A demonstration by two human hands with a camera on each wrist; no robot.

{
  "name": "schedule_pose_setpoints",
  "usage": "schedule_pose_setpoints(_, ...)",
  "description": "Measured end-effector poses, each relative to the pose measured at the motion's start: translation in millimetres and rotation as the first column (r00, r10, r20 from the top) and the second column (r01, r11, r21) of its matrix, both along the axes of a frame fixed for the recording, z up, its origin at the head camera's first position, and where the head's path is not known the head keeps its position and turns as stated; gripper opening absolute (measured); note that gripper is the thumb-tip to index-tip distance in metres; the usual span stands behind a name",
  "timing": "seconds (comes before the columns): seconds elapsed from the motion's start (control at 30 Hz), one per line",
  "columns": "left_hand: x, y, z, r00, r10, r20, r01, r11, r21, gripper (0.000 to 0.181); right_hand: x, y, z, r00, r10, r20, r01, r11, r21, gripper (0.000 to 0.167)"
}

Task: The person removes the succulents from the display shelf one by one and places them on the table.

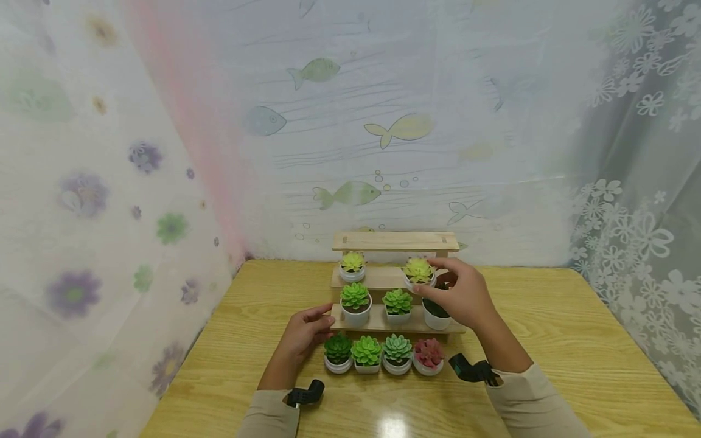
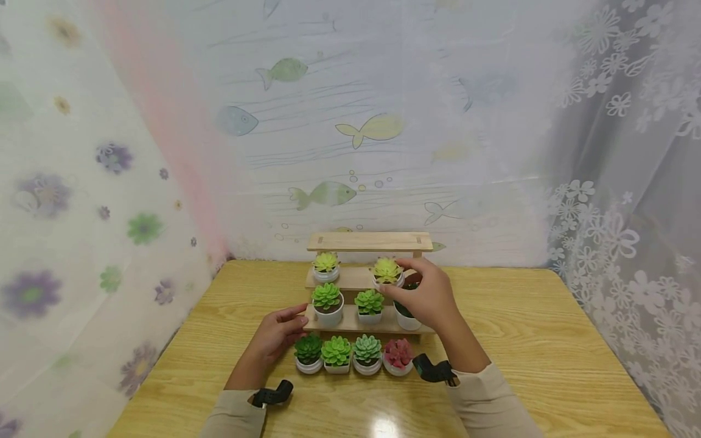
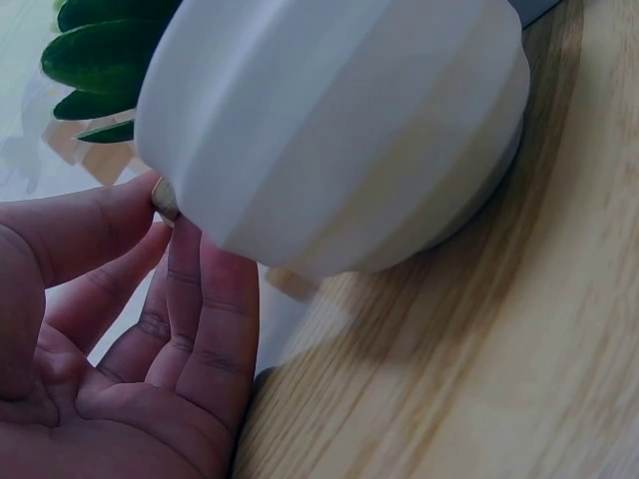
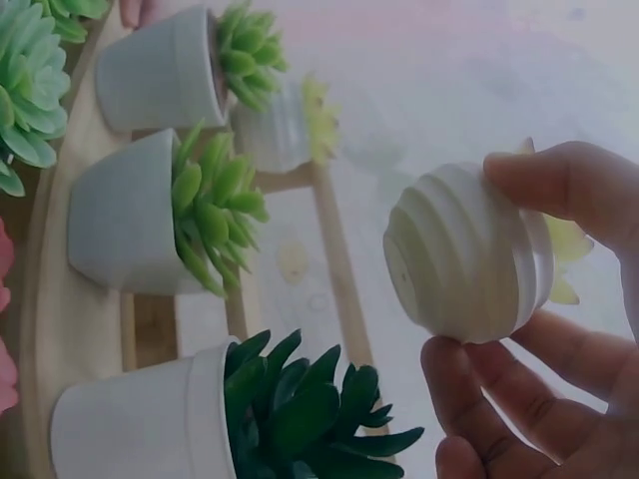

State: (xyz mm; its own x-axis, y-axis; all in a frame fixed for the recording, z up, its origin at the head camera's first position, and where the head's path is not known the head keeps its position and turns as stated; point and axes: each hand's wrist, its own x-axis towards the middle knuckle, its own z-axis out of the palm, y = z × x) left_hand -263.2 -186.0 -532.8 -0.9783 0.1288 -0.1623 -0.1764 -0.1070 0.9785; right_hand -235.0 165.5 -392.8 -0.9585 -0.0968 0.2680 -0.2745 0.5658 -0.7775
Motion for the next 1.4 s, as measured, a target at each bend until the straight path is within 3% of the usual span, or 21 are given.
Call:
schedule_pose_setpoints(0.87, -1.1, -1.6, -4.7, 1.000, -0.007, -0.010, 0.007, 1.000, 0.011, 0.052, 47.0, 29.7, -9.1, 0.994, -0.026, 0.107, 0.032, 0.998, -0.055, 0.069)
schedule_pose_setpoints(1.17, -0.5, -2.2, -4.6, 0.999, 0.020, 0.026, -0.020, 1.000, 0.016, 0.049, 55.9, 42.2, -20.5, 0.987, -0.025, 0.158, 0.036, 0.997, -0.068, 0.069)
schedule_pose_setpoints(1.4, -1.3, -2.0, -5.0, 1.000, 0.010, 0.016, -0.011, 1.000, 0.007, 0.050, 63.6, 50.5, -28.3, 0.973, -0.048, 0.225, 0.059, 0.998, -0.039, 0.073)
